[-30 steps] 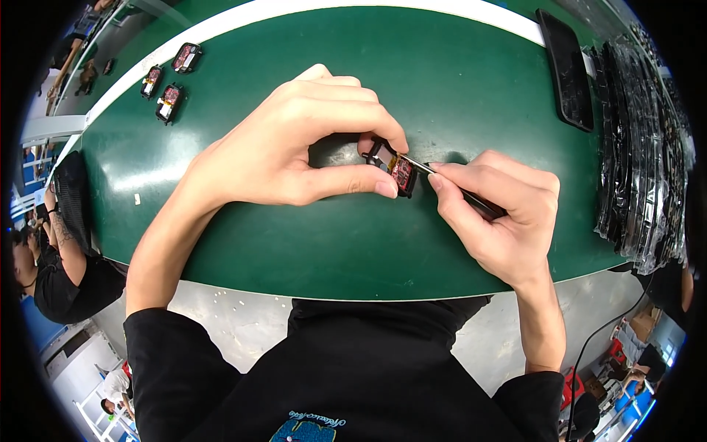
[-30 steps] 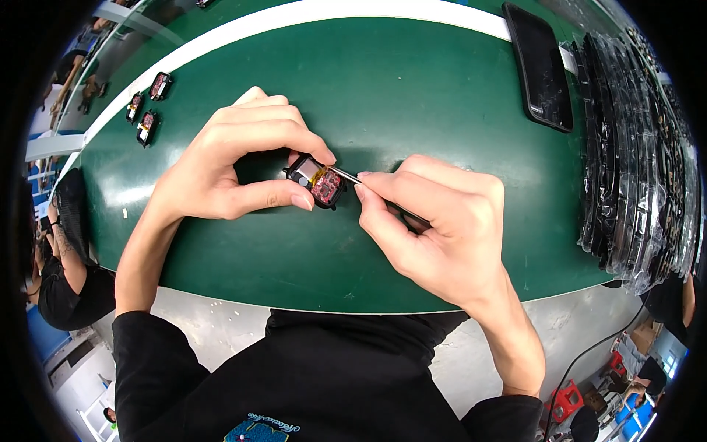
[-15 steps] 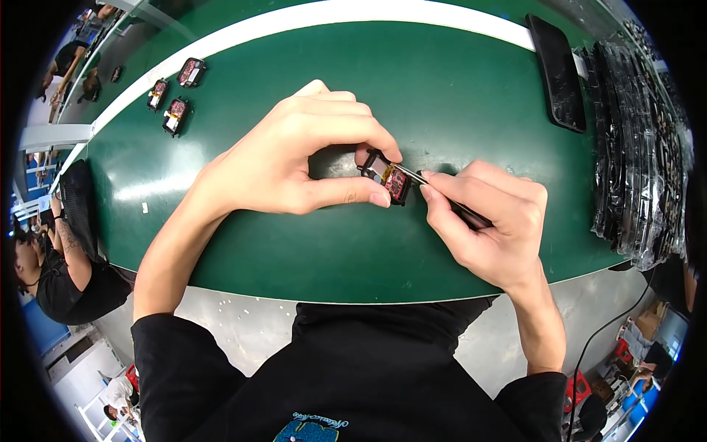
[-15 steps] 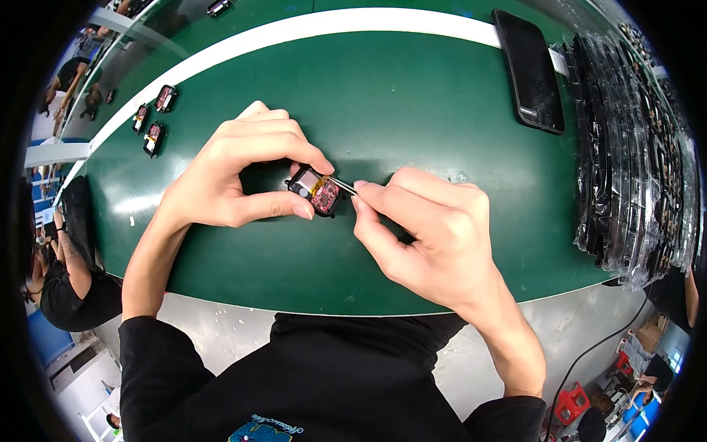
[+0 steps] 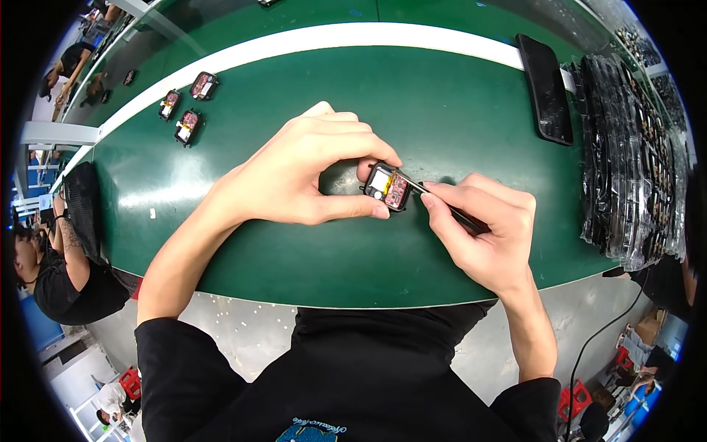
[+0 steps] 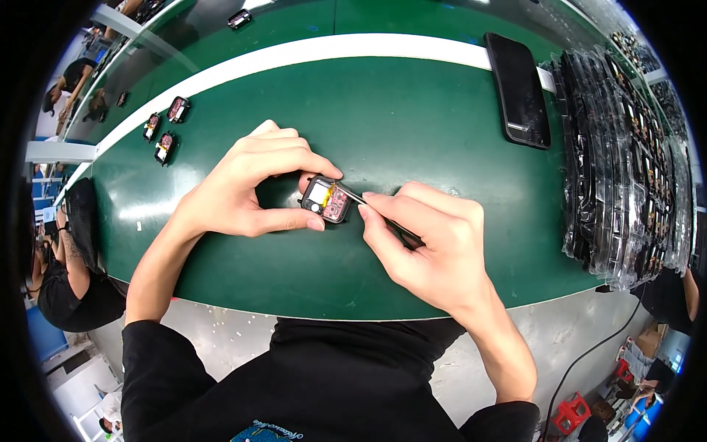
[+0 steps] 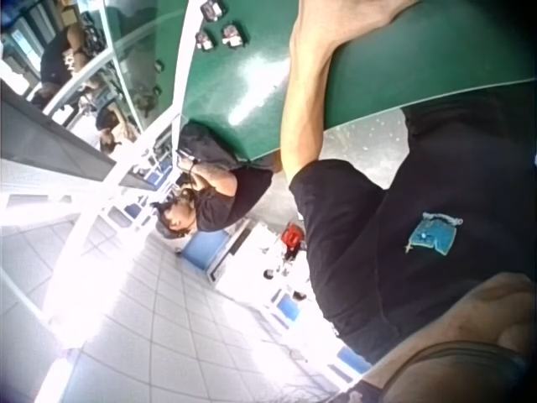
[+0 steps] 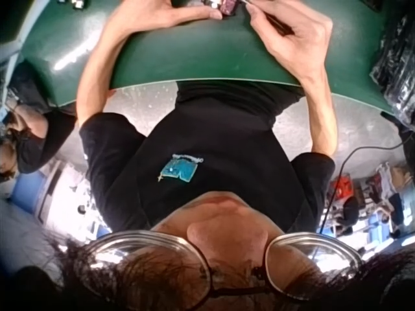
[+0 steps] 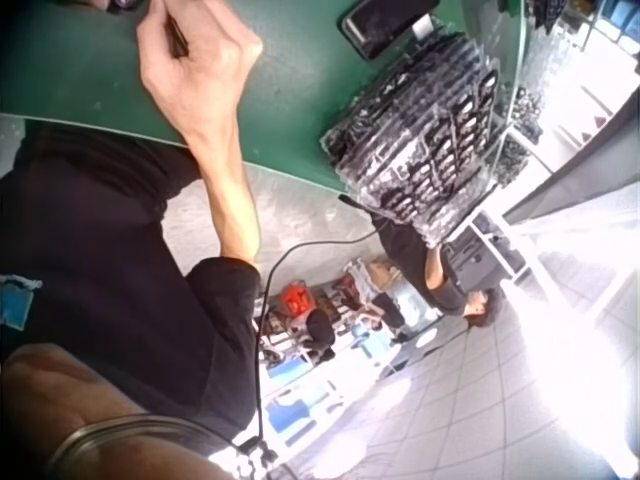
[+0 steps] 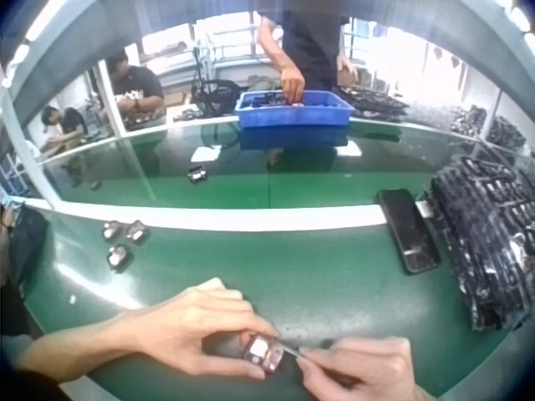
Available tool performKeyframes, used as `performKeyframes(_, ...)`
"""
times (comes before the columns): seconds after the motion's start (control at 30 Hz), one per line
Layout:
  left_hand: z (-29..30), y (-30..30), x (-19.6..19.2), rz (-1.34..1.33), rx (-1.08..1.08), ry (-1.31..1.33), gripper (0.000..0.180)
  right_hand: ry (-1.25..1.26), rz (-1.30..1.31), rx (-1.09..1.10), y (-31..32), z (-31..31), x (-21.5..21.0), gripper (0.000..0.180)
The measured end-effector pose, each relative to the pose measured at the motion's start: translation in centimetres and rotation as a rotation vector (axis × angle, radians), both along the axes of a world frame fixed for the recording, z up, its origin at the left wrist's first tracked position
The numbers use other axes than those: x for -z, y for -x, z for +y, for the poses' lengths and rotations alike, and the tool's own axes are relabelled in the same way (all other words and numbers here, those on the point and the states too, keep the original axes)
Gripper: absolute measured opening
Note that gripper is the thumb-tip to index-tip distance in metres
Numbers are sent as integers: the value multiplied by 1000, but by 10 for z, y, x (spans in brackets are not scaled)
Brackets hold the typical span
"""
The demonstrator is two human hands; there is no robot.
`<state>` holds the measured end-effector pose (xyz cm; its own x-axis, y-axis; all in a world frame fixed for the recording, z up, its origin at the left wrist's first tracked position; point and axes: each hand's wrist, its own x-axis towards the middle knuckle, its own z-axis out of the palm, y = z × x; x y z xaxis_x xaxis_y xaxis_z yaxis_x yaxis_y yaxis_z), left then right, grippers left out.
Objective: Assembling small electronic modules using tweezers at a workshop station.
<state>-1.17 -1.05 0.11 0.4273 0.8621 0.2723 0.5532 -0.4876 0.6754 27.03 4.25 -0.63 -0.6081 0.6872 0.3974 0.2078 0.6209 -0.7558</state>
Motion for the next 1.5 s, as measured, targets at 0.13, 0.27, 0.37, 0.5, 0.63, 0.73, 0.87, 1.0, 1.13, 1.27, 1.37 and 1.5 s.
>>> performKeyframes(0.13, -1, -1, -3, 29, -2, 8, 53, -44, -6, -7, 0, -1, 2, 14)
performKeyframes(0.27, 0, -2, 4, 22, -6, -9, 51, -54, -26, 5, -1, -1, 1, 14)
performKeyframes(0.37, -1, 1, 4, 16, -15, -20, 49, -6, 14, 25, 4, -1, -2, 16)
performKeyframes(0.5, -1, -1, -5, 66, -2, -38, 53, 62, -4, -50, 5, -3, -14, 22)
performKeyframes(0.63, -2, 2, -8, 46, -10, 46, 77, -19, -118, -60, 13, -9, -10, 47)
performKeyframes(0.73, -5, 0, -14, 1, -21, 148, 76, -81, -212, -31, 16, -15, -10, 47)
performKeyframes(0.87, -1, 0, -18, 16, 7, 157, 70, -98, -153, -31, 15, -11, -8, 42)
performKeyframes(1.0, -1, 0, -27, 51, -4, 220, 71, -87, -139, -48, 13, -9, -8, 45)
performKeyframes(1.13, 5, 8, -38, 15, 81, 293, 65, -75, -107, -88, 9, -6, -9, 43)
performKeyframes(1.27, 35, 27, -44, -211, -46, 369, 37, -182, -21, 7, -20, -5, -46, 46)
performKeyframes(1.37, 72, 52, -45, 39, -304, 87, 36, -337, 60, 134, -52, 6, -84, 44)
performKeyframes(1.5, 118, 87, -29, 411, -638, -178, 62, -337, -74, 389, -102, 22, -128, 44)
